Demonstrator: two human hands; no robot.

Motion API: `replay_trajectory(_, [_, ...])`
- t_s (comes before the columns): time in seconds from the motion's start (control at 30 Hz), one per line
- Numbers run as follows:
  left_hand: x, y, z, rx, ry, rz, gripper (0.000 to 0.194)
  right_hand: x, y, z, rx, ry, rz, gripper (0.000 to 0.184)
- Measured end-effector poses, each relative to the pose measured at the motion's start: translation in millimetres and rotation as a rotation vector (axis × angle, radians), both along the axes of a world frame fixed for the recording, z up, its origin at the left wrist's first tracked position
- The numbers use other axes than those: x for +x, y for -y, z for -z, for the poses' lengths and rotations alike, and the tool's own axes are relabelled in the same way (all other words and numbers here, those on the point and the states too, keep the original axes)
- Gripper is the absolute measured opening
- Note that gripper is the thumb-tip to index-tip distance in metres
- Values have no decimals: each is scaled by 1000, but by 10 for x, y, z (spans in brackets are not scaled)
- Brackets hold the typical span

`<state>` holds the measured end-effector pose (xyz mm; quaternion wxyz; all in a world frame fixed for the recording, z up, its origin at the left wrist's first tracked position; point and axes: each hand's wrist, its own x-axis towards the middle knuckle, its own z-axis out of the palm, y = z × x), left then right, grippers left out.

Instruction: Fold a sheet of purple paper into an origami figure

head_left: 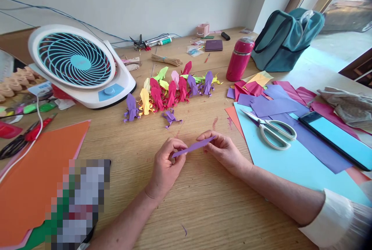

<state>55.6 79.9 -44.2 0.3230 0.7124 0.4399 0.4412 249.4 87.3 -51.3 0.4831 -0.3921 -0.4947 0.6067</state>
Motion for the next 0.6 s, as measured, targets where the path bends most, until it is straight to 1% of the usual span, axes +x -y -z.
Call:
replay_trajectory(0.1, [-18, 12, -48, 159, -31, -17, 17, 17, 14, -14, -44, -45, -6, 32])
replay_trajectory(0.23, [-46, 53, -69, 302, -117, -33, 26, 31, 24, -15, -155, -112, -42, 28])
replay_trajectory(0.33, [-63, 70, -71, 399, -185, -71, 28, 31, 17, -12, -187, -202, -62, 33])
replay_trajectory(0.47, [-78, 65, -49, 443, -274, -114, 30, 37, 12, -30, -182, -243, -62, 43])
replay_trajectory(0.6, [-82, 70, -16, 424, -379, -74, 30, 34, 25, -46, -129, -113, -78, 36])
